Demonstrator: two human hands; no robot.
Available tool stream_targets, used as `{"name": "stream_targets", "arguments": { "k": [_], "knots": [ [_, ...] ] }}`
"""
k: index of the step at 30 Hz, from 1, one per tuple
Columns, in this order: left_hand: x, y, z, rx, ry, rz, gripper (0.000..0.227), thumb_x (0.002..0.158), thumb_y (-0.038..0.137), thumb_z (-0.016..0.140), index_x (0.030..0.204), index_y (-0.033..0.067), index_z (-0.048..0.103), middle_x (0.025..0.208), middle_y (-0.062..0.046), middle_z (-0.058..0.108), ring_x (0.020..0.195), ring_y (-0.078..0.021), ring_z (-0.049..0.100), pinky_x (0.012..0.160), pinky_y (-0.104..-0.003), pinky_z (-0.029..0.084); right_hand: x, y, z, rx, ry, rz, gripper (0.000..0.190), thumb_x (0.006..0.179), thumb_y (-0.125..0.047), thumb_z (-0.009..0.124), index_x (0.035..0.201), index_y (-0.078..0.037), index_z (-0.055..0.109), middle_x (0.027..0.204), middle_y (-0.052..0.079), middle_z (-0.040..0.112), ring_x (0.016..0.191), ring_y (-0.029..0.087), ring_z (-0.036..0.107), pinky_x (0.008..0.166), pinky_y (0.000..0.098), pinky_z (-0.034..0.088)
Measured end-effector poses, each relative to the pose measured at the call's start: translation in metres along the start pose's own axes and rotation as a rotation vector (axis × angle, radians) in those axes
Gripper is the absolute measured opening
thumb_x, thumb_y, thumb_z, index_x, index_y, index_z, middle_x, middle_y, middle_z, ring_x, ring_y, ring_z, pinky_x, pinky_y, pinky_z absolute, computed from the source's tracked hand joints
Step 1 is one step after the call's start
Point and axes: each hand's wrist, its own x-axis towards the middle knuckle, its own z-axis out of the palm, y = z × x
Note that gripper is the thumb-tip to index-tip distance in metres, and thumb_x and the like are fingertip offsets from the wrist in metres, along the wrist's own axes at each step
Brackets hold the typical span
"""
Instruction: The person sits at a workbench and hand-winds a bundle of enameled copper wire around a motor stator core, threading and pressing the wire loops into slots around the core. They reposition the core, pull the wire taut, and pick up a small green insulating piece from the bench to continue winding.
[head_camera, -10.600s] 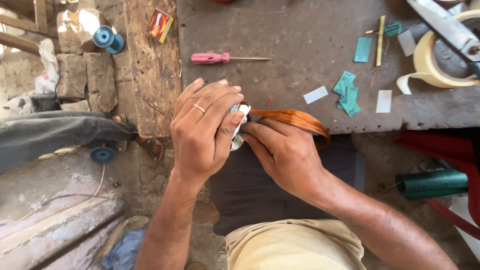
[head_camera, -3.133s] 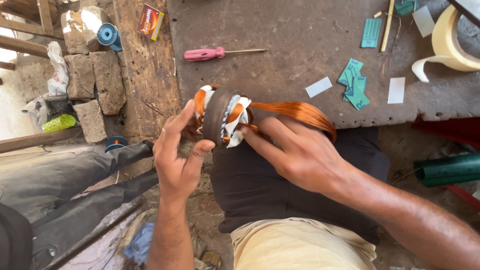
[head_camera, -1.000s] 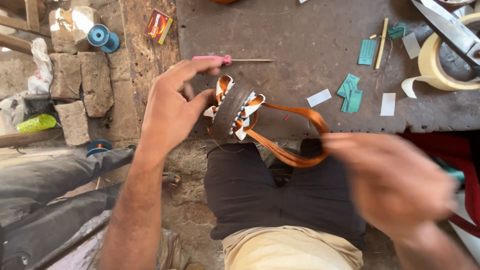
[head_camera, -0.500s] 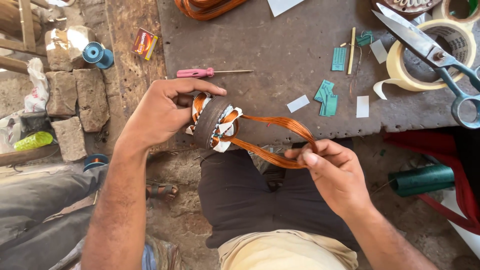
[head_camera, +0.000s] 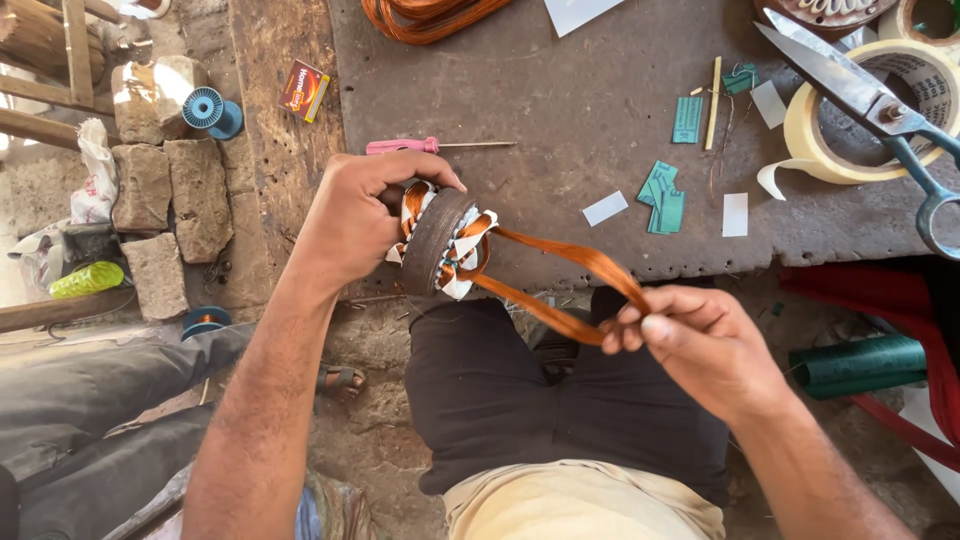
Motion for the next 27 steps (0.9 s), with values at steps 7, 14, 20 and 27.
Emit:
{"name": "stream_targets", "arguments": {
  "k": [7, 14, 20, 27],
  "knots": [
    [-0.002, -0.001, 0.003, 0.027, 0.015, -0.015, 0.023, 0.084, -0.003, 0.079, 0.105, 0.005, 0.077, 0.094, -0.001, 0.078, 0.079, -0.0056, 0.071, 0.067, -0.02, 0.056, 0.0, 0.009, -0.015, 0.036, 0.018, -0.014, 0.02, 0.104, -0.004, 0.064, 0.117, 0.008, 0.073, 0.1, 0.02, 0.076, 0.1, 0.034, 0.074, 0.078, 0.0468, 0.059],
    [-0.009, -0.003, 0.006, 0.055, 0.092, 0.063, 0.022, 0.084, -0.003, 0.08, 0.105, 0.0053, 0.077, 0.097, -0.003, 0.079, 0.087, -0.009, 0.074, 0.077, -0.023, 0.059, -0.014, -0.016, 0.036, -0.52, 0.331, -0.099, 0.029, 0.098, -0.01, 0.06, 0.122, 0.001, 0.07, 0.116, 0.018, 0.077, 0.109, 0.032, 0.075, 0.091, 0.0447, 0.061],
    [-0.022, -0.013, 0.011, 0.045, 0.176, 0.138, 0.025, 0.085, -0.004, 0.079, 0.109, 0.0036, 0.074, 0.106, -0.007, 0.079, 0.099, -0.0147, 0.077, 0.091, -0.028, 0.062, -0.061, 0.016, 0.066, -0.283, 0.393, -0.24, 0.039, 0.107, -0.014, 0.055, 0.137, 0.009, 0.06, 0.131, 0.031, 0.067, 0.121, 0.041, 0.068, 0.106, 0.0553, 0.057],
    [-0.026, -0.015, 0.015, -0.002, 0.235, 0.158, 0.026, 0.086, -0.007, 0.076, 0.11, 0.0027, 0.073, 0.108, -0.009, 0.079, 0.101, -0.0161, 0.077, 0.092, -0.029, 0.062, 0.012, 0.016, 0.099, 0.377, 0.073, -0.252, 0.049, 0.109, -0.017, 0.054, 0.147, 0.006, 0.036, 0.167, 0.025, 0.033, 0.164, 0.038, 0.024, 0.13, 0.0533, 0.018]
  ]
}}
